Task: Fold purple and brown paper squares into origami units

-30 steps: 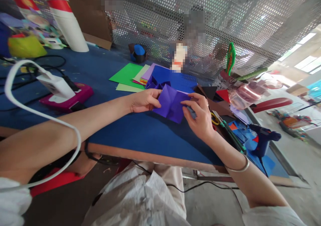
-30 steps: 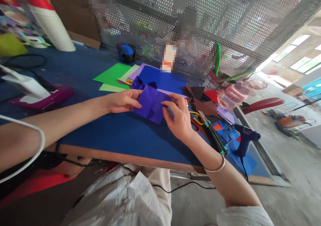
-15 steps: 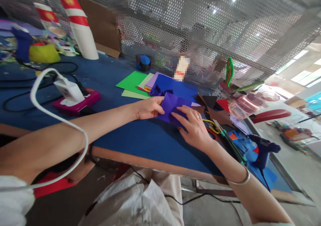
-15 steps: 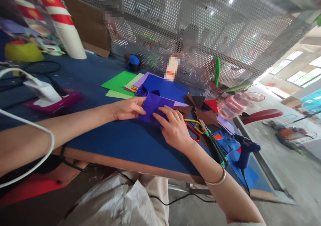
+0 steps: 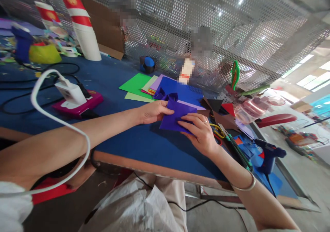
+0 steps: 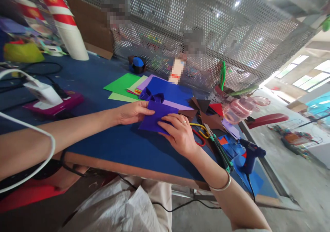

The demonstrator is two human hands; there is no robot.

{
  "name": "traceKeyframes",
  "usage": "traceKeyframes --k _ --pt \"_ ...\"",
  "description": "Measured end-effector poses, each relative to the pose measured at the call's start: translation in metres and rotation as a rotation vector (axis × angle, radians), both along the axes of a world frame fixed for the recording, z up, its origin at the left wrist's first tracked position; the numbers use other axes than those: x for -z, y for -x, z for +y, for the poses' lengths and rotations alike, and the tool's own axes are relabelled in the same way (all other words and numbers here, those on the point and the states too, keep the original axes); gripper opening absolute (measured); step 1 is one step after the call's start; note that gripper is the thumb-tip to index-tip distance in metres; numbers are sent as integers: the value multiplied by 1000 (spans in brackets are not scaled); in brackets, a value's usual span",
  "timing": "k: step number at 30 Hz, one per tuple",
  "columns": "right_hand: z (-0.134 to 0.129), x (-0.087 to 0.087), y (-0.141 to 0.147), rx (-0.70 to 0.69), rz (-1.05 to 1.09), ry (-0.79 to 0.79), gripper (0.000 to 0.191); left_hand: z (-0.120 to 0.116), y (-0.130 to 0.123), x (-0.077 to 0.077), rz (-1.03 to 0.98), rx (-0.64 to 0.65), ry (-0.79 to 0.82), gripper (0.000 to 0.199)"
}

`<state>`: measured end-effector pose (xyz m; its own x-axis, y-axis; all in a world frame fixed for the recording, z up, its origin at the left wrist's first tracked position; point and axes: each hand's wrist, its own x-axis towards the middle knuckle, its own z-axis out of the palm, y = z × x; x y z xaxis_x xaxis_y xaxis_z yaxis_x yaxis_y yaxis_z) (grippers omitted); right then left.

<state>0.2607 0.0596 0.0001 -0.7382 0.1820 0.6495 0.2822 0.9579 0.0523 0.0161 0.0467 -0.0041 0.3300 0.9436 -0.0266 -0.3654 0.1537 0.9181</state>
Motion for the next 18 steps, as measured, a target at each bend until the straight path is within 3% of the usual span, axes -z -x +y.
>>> traceKeyframes --k 5,10,14,18 --pt "-2 -3 0 74 169 69 10 1 -1 5 14 -4 -62 27" --pt "-3 1 1 218 359 199 14 -2 -3 3 59 41 -115 36" --pt "2 9 5 123 504 589 54 -4 -4 1 98 85 -139 40" --pt "5 12 9 138 454 1046 50 -8 -4 -3 126 91 -146 43"
